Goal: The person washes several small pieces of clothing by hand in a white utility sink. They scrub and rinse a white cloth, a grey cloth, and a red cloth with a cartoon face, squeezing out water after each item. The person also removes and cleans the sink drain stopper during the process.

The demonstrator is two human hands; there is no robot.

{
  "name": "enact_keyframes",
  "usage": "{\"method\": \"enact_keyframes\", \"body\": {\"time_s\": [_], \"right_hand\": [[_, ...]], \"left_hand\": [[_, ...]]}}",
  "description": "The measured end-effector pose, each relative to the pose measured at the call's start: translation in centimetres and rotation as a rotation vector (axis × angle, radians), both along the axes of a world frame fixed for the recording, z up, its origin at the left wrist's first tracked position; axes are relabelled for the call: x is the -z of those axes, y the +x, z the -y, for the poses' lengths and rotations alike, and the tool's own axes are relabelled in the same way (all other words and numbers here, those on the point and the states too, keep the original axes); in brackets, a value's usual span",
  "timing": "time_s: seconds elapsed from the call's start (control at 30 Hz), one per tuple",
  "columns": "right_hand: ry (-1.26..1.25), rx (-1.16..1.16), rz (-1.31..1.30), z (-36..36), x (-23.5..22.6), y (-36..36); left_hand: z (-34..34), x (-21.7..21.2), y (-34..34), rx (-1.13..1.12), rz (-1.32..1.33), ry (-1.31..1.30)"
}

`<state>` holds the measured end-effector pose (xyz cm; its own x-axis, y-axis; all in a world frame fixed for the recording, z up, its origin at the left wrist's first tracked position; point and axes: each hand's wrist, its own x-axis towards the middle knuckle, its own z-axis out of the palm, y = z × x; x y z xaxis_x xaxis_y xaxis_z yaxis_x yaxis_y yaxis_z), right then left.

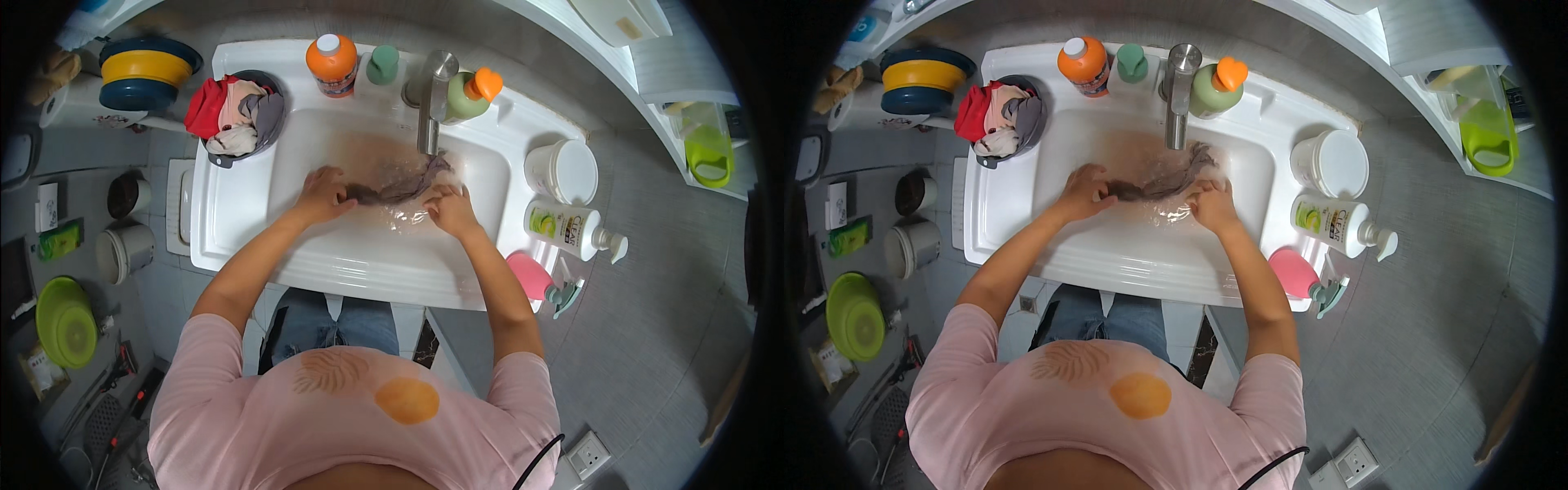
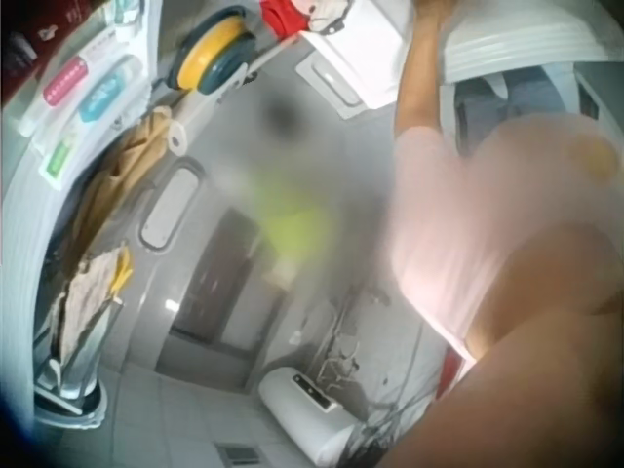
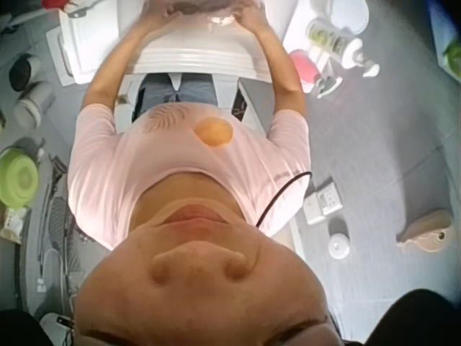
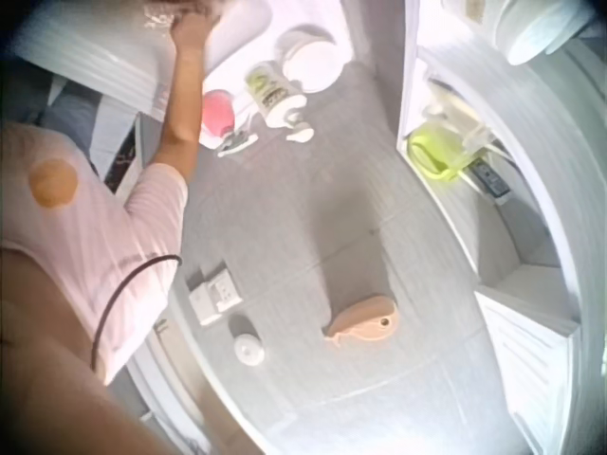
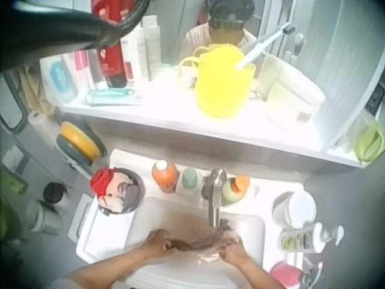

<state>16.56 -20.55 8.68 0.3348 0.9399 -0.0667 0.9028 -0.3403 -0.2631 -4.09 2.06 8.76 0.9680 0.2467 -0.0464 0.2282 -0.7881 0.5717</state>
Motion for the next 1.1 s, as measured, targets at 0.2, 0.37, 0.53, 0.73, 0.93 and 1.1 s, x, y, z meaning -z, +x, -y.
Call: {"method": "enact_keyframes", "body": {"time_s": [0.2, 0.37, 0.53, 0.73, 0.93, 1.1], "right_hand": [[-0.180, 0.229, -0.176, -2.8, 6.2, -2.5], [-0.092, 0.597, -0.121, -4.3, 6.3, -4.1], [0.322, 0.391, -0.626, -7.4, 4.3, -8.6], [0.252, 0.139, -0.272, -10.3, -3.1, -12.0], [-0.085, 0.391, -0.171, -9.7, 0.4, -5.8], [-0.189, 0.490, -0.295, -3.1, 1.3, -1.5]], "left_hand": [[2.2, 7.1, 1.8, -0.117, -0.169, -0.380], [0.4, 10.6, 0.5, -0.418, -0.029, -0.689], [3.5, 4.3, 5.4, -0.916, -0.195, -1.928], [3.5, 5.4, 5.4, -0.605, -0.085, -2.244], [4.3, 1.5, 5.9, -0.814, -0.251, -1.891], [1.2, 2.2, 4.3, -1.166, -0.234, -1.197]]}}
